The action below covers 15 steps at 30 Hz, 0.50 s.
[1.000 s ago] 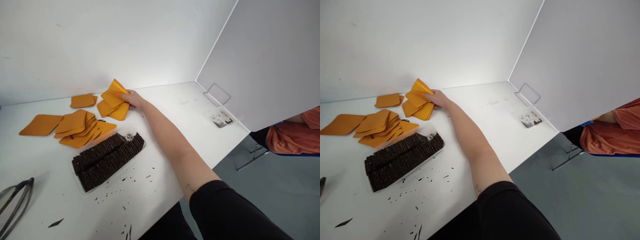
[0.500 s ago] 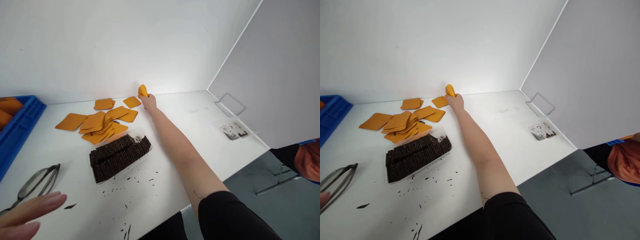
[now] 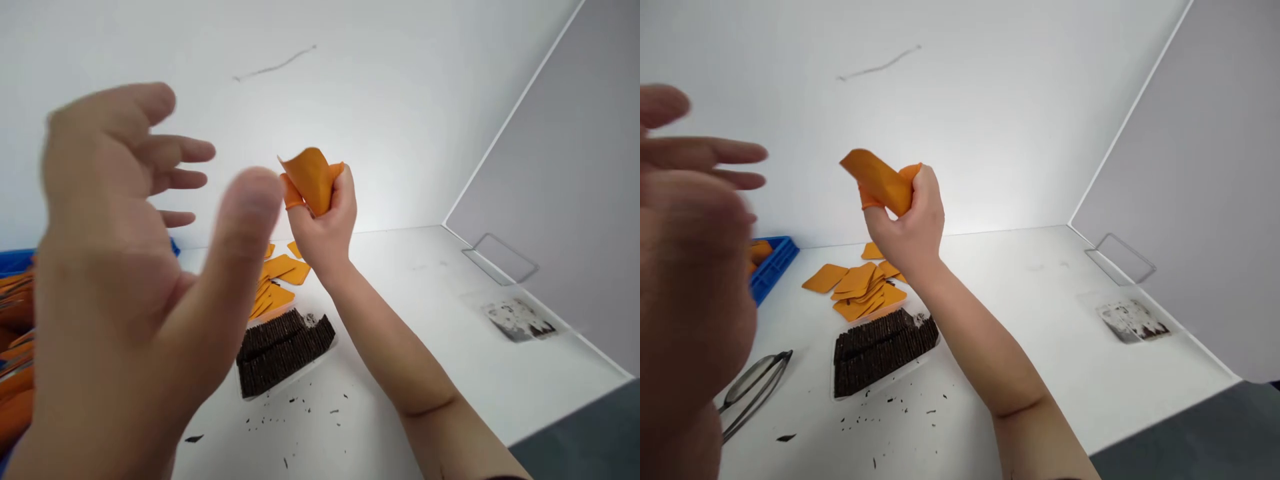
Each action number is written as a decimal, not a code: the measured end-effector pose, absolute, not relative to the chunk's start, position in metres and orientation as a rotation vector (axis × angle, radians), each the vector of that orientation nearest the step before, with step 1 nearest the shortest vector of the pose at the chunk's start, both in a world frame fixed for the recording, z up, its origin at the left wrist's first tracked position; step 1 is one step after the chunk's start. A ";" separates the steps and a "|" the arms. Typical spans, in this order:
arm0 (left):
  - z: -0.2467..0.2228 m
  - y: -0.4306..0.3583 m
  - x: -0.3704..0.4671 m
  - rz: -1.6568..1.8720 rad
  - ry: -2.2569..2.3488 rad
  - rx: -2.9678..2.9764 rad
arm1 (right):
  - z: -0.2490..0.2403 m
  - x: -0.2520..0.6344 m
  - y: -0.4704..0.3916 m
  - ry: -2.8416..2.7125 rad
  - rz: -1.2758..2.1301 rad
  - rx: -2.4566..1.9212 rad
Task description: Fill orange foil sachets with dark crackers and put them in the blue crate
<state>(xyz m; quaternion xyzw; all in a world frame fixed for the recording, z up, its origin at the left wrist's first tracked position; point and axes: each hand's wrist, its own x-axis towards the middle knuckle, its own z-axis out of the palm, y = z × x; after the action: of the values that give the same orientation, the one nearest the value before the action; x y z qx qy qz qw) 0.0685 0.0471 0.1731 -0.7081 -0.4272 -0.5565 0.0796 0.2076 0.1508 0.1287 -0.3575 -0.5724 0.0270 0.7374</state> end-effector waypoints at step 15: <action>0.171 0.045 0.054 -1.941 -1.314 -2.035 | 0.169 0.254 0.103 -1.967 0.762 -0.514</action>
<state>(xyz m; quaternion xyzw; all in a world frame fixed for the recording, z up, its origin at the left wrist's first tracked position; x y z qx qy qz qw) 0.0538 0.0451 0.1707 -0.6555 -0.4234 -0.6251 0.0186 0.2540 0.1030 0.1687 -0.2094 -0.8015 0.3104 0.4663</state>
